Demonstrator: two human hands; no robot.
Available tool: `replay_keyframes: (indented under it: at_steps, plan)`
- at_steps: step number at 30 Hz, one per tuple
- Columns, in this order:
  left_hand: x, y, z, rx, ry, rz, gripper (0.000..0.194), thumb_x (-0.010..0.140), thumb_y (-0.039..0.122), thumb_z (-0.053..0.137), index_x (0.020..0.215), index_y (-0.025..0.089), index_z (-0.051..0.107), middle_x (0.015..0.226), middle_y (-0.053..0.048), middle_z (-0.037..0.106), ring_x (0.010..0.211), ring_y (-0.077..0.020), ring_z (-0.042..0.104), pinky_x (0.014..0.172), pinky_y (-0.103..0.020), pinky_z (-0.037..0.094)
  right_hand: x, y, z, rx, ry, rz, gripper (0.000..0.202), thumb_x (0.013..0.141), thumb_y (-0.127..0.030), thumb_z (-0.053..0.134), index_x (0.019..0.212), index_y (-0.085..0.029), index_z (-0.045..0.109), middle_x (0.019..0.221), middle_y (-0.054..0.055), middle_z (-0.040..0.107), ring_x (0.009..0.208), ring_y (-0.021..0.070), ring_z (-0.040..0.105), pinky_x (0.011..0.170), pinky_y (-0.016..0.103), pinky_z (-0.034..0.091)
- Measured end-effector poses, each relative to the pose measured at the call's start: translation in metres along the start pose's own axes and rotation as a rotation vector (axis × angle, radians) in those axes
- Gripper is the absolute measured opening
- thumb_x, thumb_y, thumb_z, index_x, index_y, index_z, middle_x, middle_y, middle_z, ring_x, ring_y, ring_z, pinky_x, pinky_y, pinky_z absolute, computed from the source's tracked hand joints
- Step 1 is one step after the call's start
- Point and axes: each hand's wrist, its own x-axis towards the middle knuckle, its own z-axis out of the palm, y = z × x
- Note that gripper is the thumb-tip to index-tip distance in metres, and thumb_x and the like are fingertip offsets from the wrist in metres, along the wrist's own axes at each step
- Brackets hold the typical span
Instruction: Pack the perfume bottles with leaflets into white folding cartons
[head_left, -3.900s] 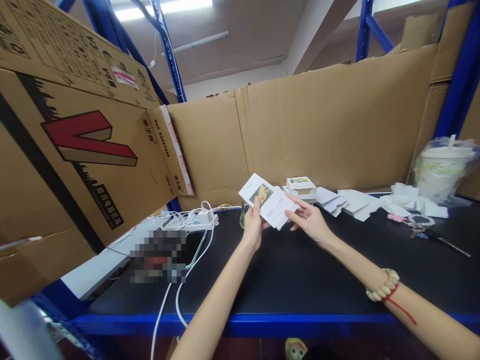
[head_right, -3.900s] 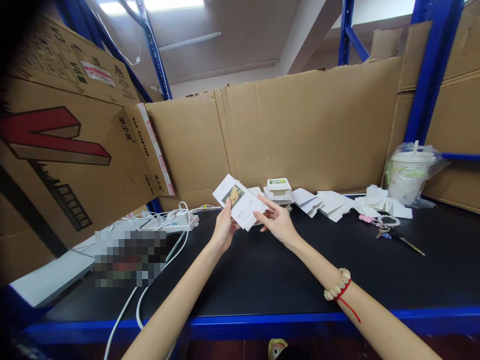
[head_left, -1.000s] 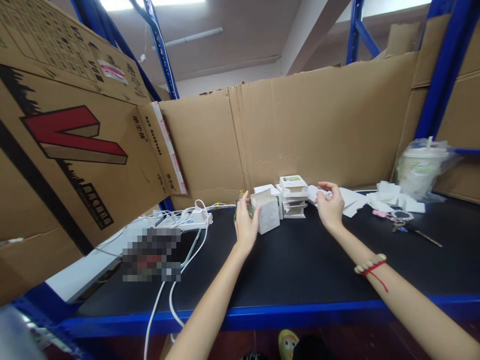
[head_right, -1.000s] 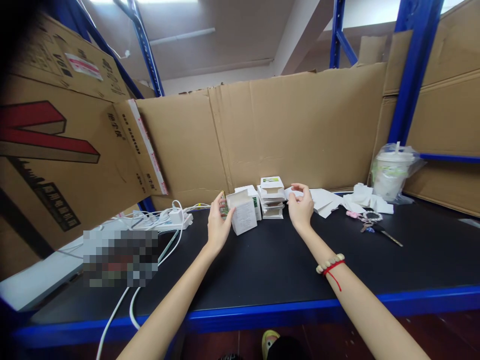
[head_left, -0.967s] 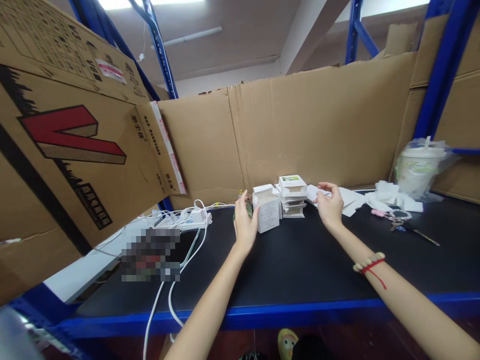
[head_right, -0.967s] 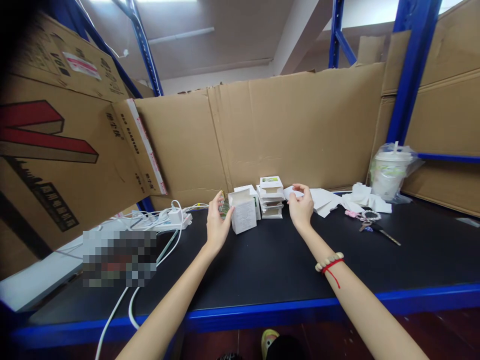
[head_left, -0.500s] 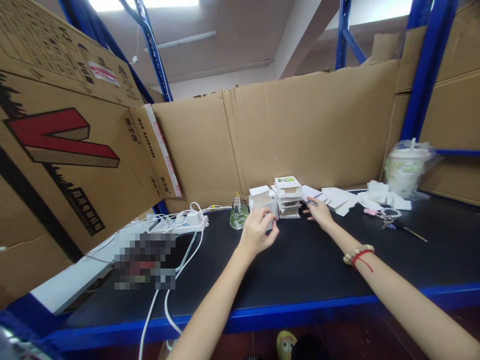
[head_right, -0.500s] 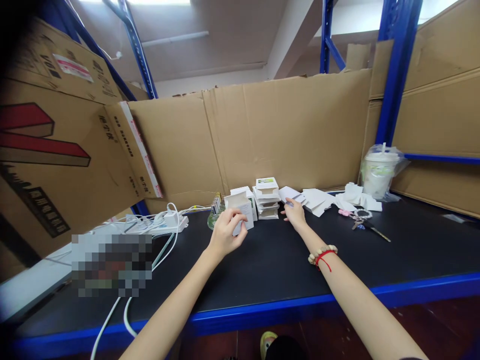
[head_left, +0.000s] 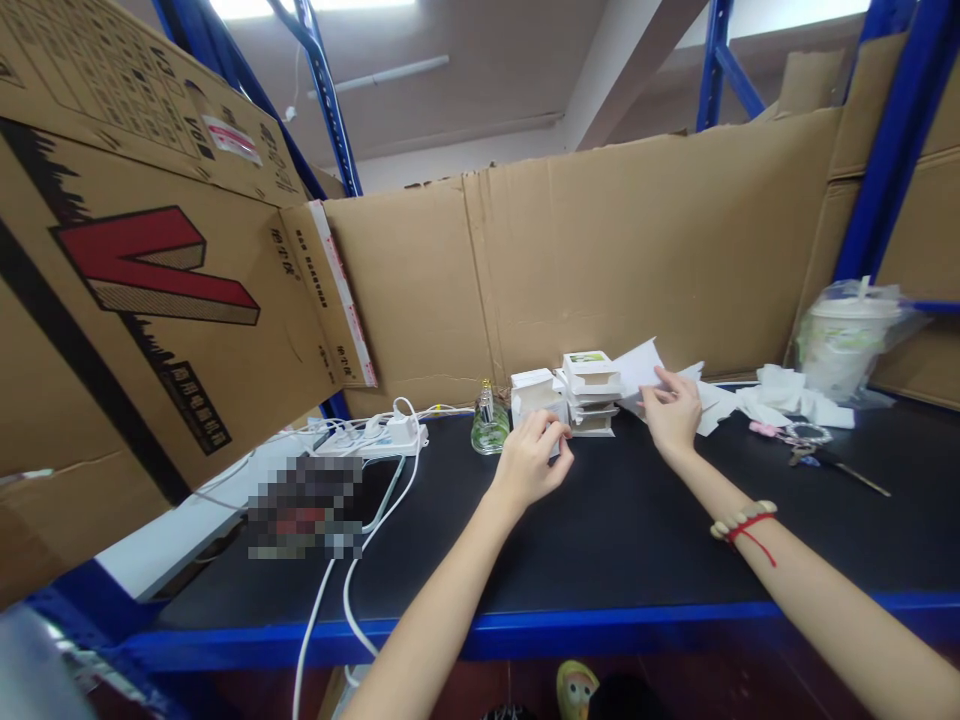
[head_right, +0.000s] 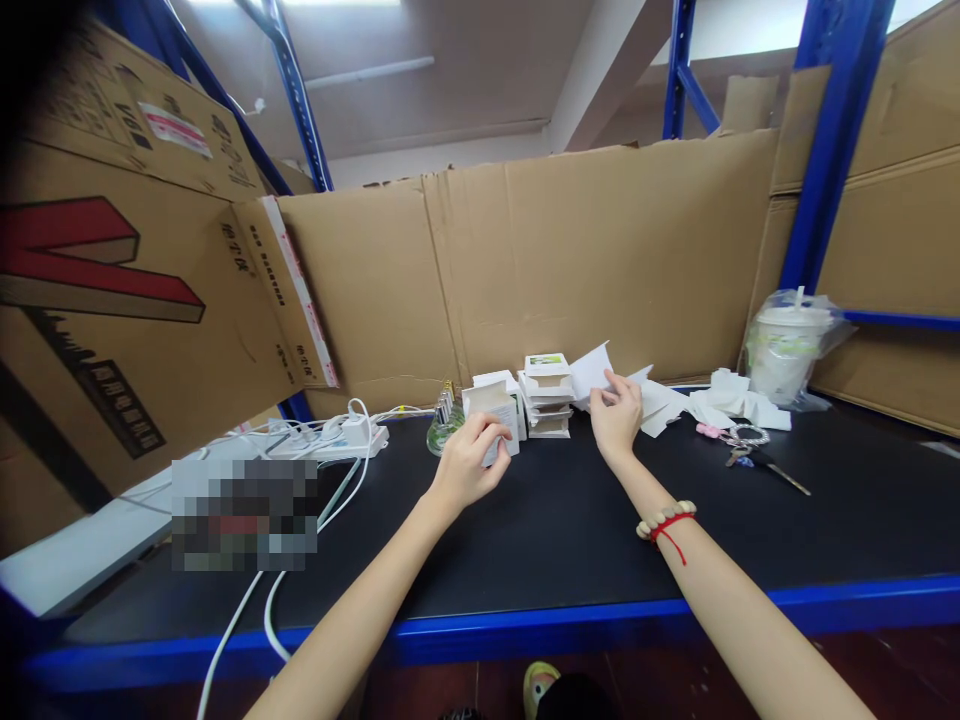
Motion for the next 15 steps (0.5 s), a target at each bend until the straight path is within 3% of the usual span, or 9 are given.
replay_keyframes:
  at_steps: [7,15]
  plan:
    - [0.0021,0.0019,-0.0012,0.033,0.029,-0.036,0.015,0.078,0.013,0.040,0.083,0.017,0.053,0.077,-0.004,0.055,0.071,-0.0142,0.056,0.062,-0.023,0.046,-0.0061,-0.0104,-0.0006,0.000,0.046,-0.126,0.019,0.072,-0.023,0.045,0.089,-0.018,0.049,0.098,0.009,0.046,0.072,0.0157,0.060,0.051,0.028,0.054]
    - [0.0007,-0.0002,0.0021,0.043,0.035,-0.032,0.022,0.078,0.014,0.042,0.099,0.017,0.049,0.085,-0.005,0.056,0.078,-0.0157,0.057,0.068,-0.026,0.049,-0.0010,-0.0105,0.0041,0.216,0.168,-0.285,0.028,0.073,-0.042,0.051,0.092,-0.023,0.040,0.100,0.007,0.043,0.093,0.0211,0.049,0.062,0.038,0.054]
